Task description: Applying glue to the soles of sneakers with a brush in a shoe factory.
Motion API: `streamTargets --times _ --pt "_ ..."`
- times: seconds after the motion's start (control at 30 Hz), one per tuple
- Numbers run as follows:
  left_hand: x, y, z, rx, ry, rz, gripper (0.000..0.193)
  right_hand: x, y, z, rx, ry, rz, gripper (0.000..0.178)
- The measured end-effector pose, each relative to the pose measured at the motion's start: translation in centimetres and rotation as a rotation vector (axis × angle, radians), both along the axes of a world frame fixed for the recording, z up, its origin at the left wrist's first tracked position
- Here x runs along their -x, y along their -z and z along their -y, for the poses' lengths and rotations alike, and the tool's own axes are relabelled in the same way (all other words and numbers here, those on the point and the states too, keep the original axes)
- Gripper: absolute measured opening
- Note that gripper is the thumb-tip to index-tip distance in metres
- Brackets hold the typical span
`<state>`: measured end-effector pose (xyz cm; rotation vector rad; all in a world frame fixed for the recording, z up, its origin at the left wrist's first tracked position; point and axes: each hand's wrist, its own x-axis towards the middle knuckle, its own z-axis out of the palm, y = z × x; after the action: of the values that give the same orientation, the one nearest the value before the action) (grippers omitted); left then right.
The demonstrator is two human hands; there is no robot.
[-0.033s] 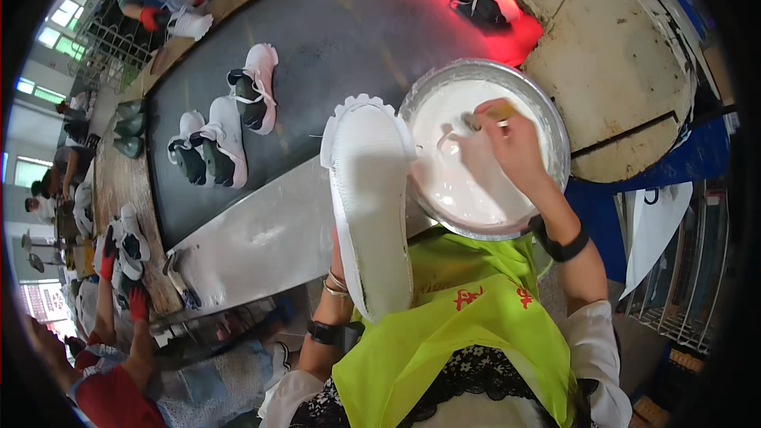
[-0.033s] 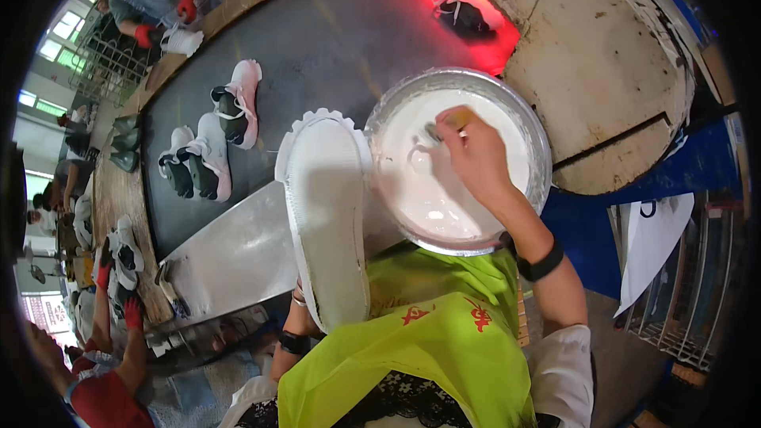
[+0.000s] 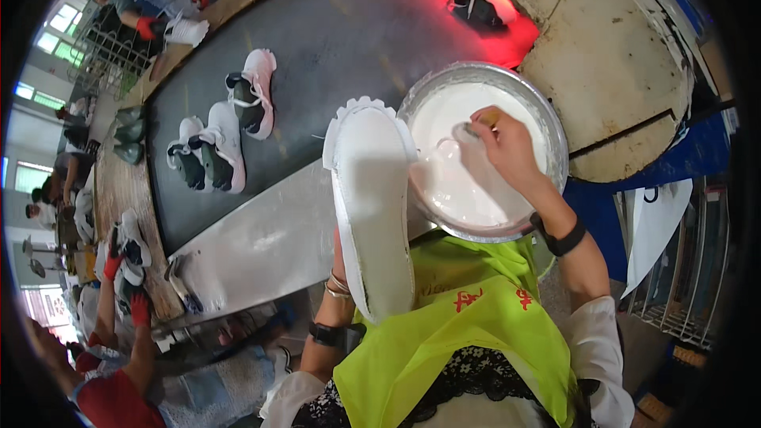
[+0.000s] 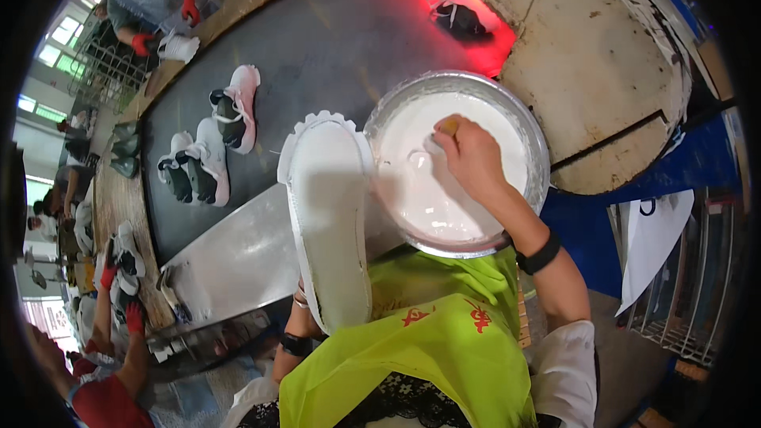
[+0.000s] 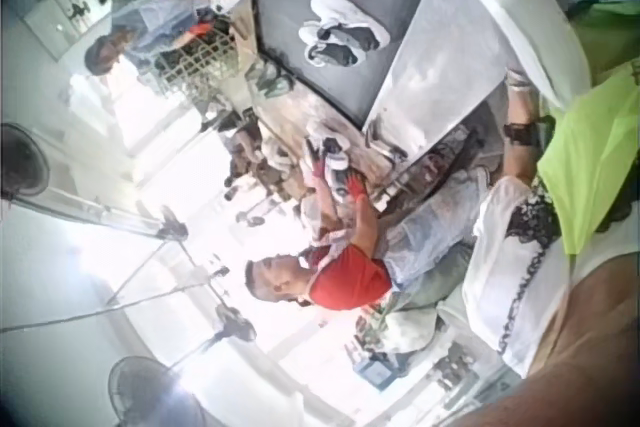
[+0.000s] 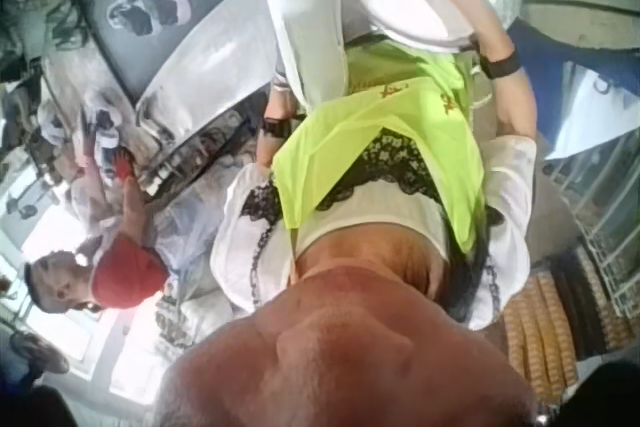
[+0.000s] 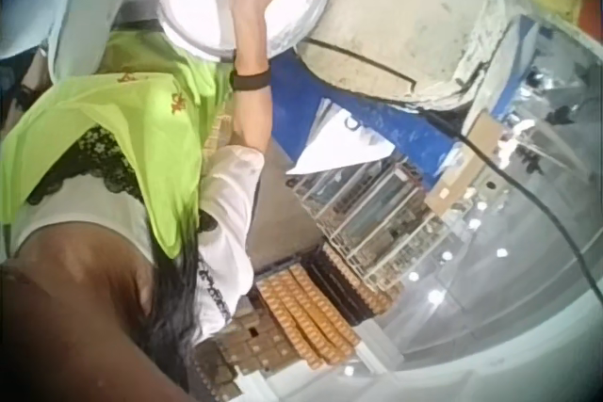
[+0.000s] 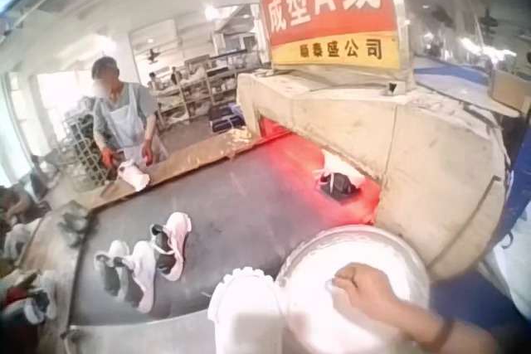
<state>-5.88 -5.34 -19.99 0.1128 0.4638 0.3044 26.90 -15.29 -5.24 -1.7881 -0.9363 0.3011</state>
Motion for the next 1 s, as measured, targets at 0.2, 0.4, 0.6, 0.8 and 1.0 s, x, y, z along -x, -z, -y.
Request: streamTargets --times 0.2,0.4,0.6,0.8,1.0 --pt "-5.5 -7.3 -0.2 -0.380 0.017 -0.137 0.055 1.7 -3.5 -2.0 -0.243 -0.025 -0.064 0.010" --pt "-7.4 -9.7 -0.5 -0.439 0.108 -0.191 0.049 4.3 -5.9 -3.5 -0.312 -0.227 -0.054 0.012" --pt "-7.1 -9.1 -0.5 -0.348 0.159 -0.110 0.054 1.2 -6.1 -5.7 -0.228 -0.171 -0.346 0.019" --pt "-7.7 -9.6 -1.0 -0.298 0.103 -0.183 0.054 1.6 -2.5 -3.1 -0.131 0.061 -0.143 0.021" --pt "-7.6 -9.2 -2.7 -0.333 0.151 -0.123 0.056 4.6 -4.4 -0.8 -0.160 -0.101 -0.135 0.014"
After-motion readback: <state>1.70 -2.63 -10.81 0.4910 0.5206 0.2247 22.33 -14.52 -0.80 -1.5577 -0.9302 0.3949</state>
